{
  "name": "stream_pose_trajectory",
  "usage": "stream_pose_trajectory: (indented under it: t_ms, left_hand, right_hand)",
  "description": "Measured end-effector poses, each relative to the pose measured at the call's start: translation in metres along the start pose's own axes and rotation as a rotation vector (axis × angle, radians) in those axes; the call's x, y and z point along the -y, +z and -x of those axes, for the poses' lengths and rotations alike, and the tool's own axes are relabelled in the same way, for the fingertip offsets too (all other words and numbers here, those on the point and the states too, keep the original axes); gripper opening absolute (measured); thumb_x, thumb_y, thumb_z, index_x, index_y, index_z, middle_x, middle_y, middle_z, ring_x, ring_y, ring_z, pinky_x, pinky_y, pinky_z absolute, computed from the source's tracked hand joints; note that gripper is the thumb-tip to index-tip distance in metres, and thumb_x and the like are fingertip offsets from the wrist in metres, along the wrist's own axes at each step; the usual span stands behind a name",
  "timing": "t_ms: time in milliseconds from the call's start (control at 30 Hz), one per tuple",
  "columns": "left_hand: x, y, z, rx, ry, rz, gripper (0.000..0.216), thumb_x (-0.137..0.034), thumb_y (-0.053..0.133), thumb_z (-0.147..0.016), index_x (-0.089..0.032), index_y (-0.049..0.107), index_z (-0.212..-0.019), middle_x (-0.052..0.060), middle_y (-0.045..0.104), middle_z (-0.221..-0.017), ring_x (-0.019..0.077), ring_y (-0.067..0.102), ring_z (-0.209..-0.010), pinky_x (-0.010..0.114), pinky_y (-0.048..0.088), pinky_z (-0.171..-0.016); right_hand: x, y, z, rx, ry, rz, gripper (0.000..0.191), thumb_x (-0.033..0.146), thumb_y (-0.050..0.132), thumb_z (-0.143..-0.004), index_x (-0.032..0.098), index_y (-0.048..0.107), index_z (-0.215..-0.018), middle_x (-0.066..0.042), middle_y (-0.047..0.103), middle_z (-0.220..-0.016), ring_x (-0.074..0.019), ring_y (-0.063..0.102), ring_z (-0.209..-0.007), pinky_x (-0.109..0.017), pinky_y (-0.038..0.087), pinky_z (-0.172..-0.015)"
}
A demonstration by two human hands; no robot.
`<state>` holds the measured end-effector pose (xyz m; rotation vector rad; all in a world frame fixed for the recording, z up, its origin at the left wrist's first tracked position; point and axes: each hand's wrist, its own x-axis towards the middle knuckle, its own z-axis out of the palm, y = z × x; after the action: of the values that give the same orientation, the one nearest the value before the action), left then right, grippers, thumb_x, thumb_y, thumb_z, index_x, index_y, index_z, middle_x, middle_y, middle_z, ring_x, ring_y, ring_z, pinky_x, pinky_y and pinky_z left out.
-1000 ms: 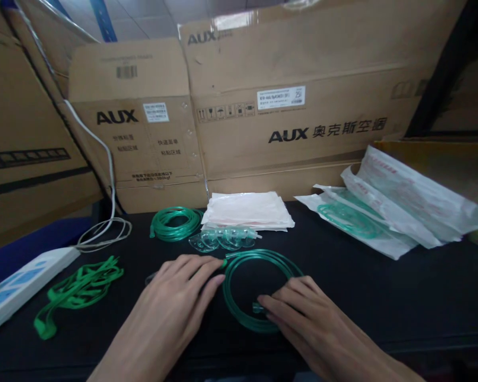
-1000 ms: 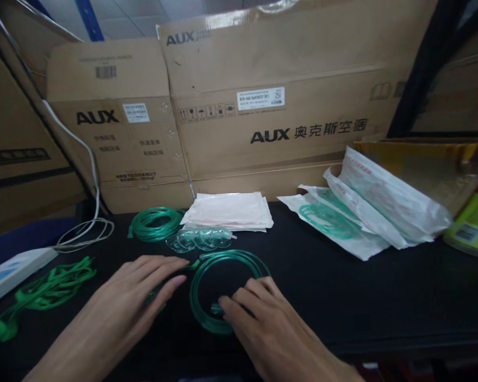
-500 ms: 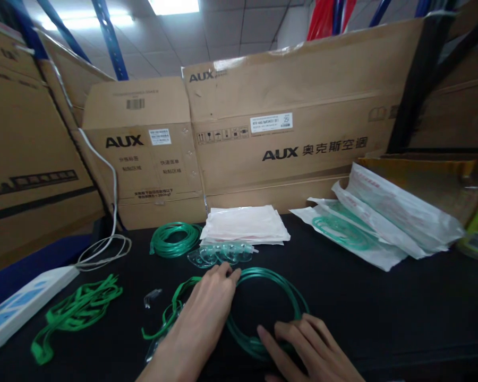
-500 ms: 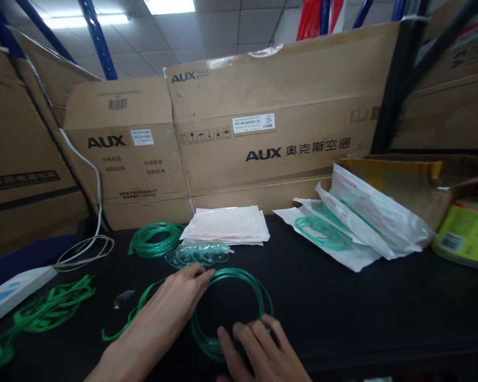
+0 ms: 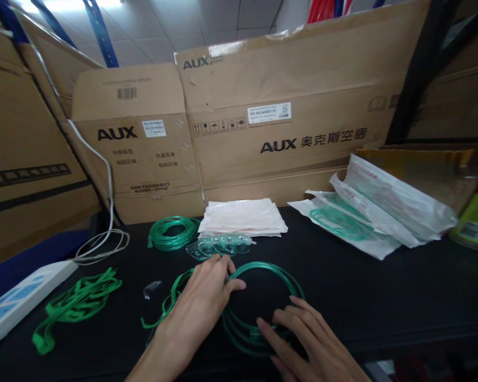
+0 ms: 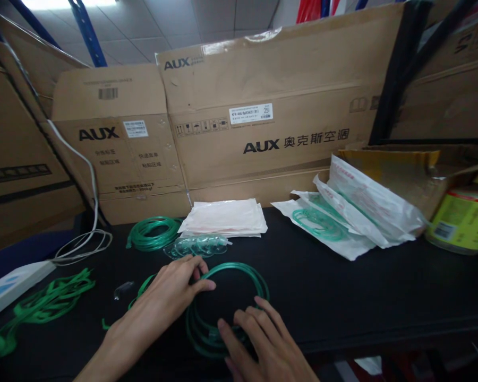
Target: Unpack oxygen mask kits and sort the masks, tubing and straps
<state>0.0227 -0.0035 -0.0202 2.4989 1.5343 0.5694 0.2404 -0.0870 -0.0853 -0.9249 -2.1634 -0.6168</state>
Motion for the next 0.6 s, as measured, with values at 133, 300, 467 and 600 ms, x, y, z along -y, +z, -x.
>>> stream_pose_trajectory:
  t_ms: [133,300,467,600]
  left_hand:
    - [-0.004,-0.008,-0.007,0.05,-0.06,0.054,0.011,-0.032,0.063,-0.093,-0.021,0.062,-0.092,0.002,0.069,-0.092,0.0208,0.066,-0.088,0.031,0.044,-0.079]
    - [-0.009,-0.018,-0.008,0.096,-0.043,0.081,0.017,-0.025,0.045,-0.101,-0.022,0.061,-0.099,0.002,0.071,-0.09,0.0198,0.067,-0.088,0.031,0.046,-0.081]
    - [-0.005,-0.014,-0.008,0.022,-0.016,-0.049,0.015,-0.025,0.049,-0.098,-0.021,0.064,-0.101,0.006,0.072,-0.097,0.0219,0.068,-0.092,0.033,0.048,-0.081]
    - [-0.007,-0.013,-0.005,-0.18,0.104,-0.173,0.018,-0.027,0.05,-0.098,-0.019,0.062,-0.109,0.008,0.071,-0.096,0.0225,0.068,-0.087,0.033,0.051,-0.076]
  right_hand:
    - [-0.002,-0.003,-0.001,-0.002,-0.005,-0.029,0.032,0.017,0.048,-0.099,0.021,0.068,-0.125,-0.006,0.076,-0.106,-0.0182,0.072,-0.102,-0.041,0.057,-0.101]
    - [-0.003,-0.008,-0.002,0.021,-0.009,-0.067,0.031,0.017,0.05,-0.1,0.018,0.069,-0.124,-0.007,0.076,-0.11,-0.0183,0.072,-0.107,-0.04,0.054,-0.104]
    - [-0.005,-0.011,-0.004,0.056,-0.018,-0.1,0.031,0.015,0.052,-0.098,0.016,0.068,-0.126,-0.008,0.076,-0.116,-0.0179,0.071,-0.112,-0.038,0.049,-0.109]
    - [-0.005,-0.013,-0.007,0.073,-0.056,-0.1,0.033,0.012,0.051,-0.099,0.014,0.066,-0.128,-0.007,0.073,-0.124,-0.0183,0.066,-0.121,-0.037,0.046,-0.112]
